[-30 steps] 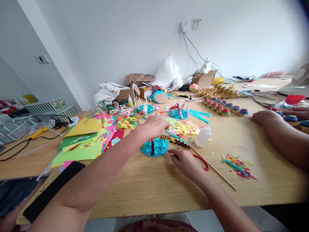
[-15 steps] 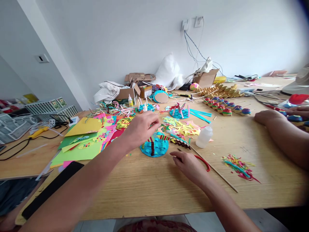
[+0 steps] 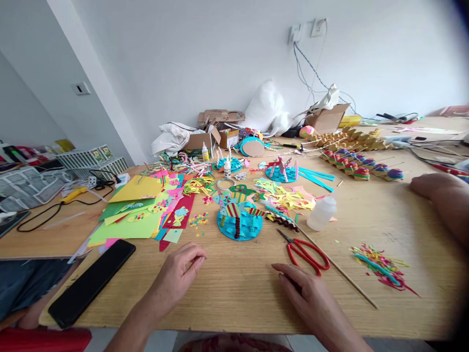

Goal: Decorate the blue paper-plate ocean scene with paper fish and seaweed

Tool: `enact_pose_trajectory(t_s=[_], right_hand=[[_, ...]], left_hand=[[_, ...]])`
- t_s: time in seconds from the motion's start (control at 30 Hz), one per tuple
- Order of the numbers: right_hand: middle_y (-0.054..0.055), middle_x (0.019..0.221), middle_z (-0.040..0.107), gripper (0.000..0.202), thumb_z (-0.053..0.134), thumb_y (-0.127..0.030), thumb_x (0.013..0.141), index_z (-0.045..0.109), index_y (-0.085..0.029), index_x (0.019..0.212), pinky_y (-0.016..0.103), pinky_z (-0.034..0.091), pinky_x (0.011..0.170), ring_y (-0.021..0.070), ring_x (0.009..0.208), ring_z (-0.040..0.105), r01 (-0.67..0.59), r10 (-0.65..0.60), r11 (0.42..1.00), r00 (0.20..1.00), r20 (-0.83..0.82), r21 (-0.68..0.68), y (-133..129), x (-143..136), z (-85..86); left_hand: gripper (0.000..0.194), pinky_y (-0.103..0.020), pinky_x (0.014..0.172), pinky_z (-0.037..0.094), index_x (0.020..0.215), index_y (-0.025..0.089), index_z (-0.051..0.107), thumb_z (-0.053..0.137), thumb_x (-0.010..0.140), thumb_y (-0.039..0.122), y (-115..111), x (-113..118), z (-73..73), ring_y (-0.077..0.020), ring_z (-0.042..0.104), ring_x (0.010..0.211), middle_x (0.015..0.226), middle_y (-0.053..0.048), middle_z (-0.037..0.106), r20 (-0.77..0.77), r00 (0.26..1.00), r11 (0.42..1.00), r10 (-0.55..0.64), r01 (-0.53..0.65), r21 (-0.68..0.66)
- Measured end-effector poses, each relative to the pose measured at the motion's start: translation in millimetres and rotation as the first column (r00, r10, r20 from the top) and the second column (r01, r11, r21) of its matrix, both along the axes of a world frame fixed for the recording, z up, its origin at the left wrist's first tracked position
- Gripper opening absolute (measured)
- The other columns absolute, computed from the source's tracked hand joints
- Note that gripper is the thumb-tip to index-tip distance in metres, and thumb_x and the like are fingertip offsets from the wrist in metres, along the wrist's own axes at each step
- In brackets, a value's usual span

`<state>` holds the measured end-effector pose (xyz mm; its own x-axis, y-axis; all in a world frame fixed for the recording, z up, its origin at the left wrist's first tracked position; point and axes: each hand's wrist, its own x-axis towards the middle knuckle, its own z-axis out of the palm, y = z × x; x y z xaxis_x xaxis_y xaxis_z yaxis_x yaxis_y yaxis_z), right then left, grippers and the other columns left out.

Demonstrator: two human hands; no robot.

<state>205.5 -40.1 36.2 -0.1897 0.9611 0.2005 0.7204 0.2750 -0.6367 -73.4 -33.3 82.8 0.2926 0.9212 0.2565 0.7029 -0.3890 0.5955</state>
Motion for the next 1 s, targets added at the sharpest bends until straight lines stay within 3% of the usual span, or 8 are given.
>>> enact_pose_trajectory(t_s=[0.17,0.3,0.63,1.0], right_hand=[[0.009,0.090,0.071,0.033,0.036,-0.030,0.083,0.067,-0.019,0.092,0.028,0.054,0.069,0.0199,0.081,0.067,0.066,-0.063,0.990,0.998,-0.028,0.128,-7,0,-13.4],[0.009,0.089,0.071,0.030,0.038,-0.025,0.083,0.066,-0.018,0.092,0.026,0.054,0.068,0.0180,0.080,0.067,0.059,-0.064,0.966,0.998,0.010,0.252,-9,-1,-18.8],[0.008,0.086,0.071,0.030,0.037,-0.027,0.085,0.065,-0.019,0.089,0.024,0.054,0.067,0.0173,0.077,0.068,0.065,-0.079,0.962,0.996,0.045,0.265,-9,-2,-19.0],[0.003,0.092,0.071,0.026,0.044,-0.034,0.082,0.066,-0.024,0.094,0.020,0.054,0.071,0.0168,0.083,0.067,-0.021,0.011,0.981,0.999,0.050,0.191,-4,14,-31.9]], left_hand=[[0.016,-0.022,0.062,0.046,0.071,0.019,0.058,0.043,0.079,0.022,-16,9,-32.9,-0.0142,0.058,0.067,0.070,-0.001,0.061,0.136,0.983,0.992,0.127,-0.122,-0.044],[0.017,-0.022,0.059,0.045,0.070,0.019,0.059,0.044,0.078,0.025,-20,12,-44.2,-0.0144,0.058,0.064,0.067,-0.002,0.061,0.152,0.976,0.988,0.154,-0.151,-0.031],[0.022,-0.021,0.055,0.040,0.065,0.018,0.056,0.043,0.080,0.025,-17,12,-43.6,-0.0131,0.053,0.059,0.062,-0.001,0.056,0.115,0.984,0.989,0.137,-0.129,-0.079],[0.022,-0.021,0.054,0.034,0.056,0.017,0.048,0.045,0.078,0.022,-20,16,-37.0,-0.0111,0.046,0.056,0.057,0.002,0.048,0.093,0.982,0.978,0.163,-0.148,-0.149]])
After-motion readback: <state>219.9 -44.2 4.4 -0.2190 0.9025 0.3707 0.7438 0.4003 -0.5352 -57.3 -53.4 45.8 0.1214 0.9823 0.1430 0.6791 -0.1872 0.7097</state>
